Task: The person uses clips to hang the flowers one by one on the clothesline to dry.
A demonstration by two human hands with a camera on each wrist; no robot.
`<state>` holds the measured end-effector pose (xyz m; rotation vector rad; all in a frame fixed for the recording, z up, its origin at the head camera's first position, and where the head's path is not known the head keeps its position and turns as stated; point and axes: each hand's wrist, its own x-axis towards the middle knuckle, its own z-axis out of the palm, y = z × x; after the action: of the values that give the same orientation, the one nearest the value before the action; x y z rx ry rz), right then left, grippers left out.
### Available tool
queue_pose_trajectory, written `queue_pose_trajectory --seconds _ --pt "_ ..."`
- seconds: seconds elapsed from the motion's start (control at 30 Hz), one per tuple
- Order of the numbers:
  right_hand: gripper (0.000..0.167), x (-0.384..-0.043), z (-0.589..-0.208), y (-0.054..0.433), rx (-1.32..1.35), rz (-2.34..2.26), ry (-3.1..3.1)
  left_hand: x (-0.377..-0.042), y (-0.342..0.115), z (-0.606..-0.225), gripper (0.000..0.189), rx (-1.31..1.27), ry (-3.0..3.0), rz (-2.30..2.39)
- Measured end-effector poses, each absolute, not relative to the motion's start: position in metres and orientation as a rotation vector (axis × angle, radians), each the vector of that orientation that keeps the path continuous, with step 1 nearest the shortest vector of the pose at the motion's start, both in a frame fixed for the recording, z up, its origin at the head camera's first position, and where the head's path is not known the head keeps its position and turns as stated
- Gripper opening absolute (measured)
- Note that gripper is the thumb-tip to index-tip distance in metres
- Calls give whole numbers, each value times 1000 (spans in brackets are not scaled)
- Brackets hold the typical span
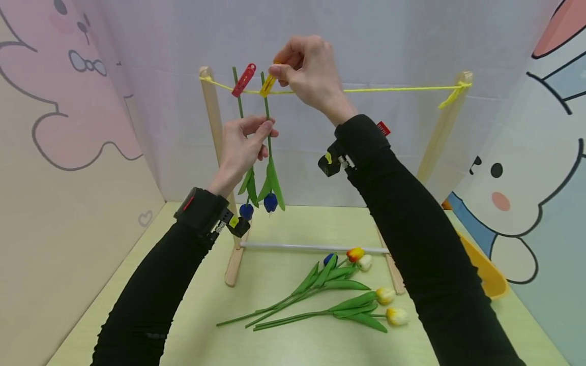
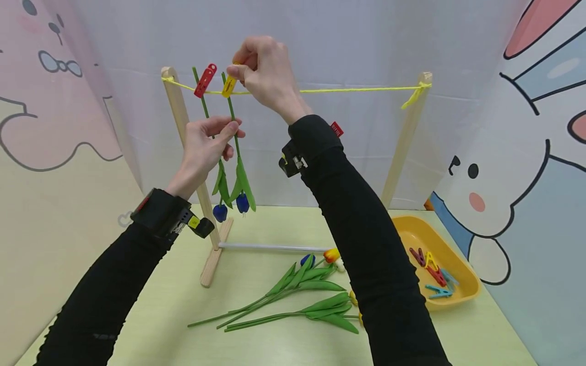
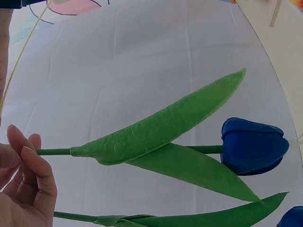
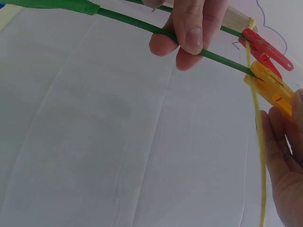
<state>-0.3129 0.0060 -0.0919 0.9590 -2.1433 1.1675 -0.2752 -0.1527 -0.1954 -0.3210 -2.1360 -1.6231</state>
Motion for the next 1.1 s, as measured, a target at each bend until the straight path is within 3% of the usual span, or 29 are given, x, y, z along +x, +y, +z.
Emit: queue_pose_trajectory --seconds 1.1 --pt "16 -315 -99 -1 978 1224 -2181 -276 -157 -198 30 -303 -2165 -1613"
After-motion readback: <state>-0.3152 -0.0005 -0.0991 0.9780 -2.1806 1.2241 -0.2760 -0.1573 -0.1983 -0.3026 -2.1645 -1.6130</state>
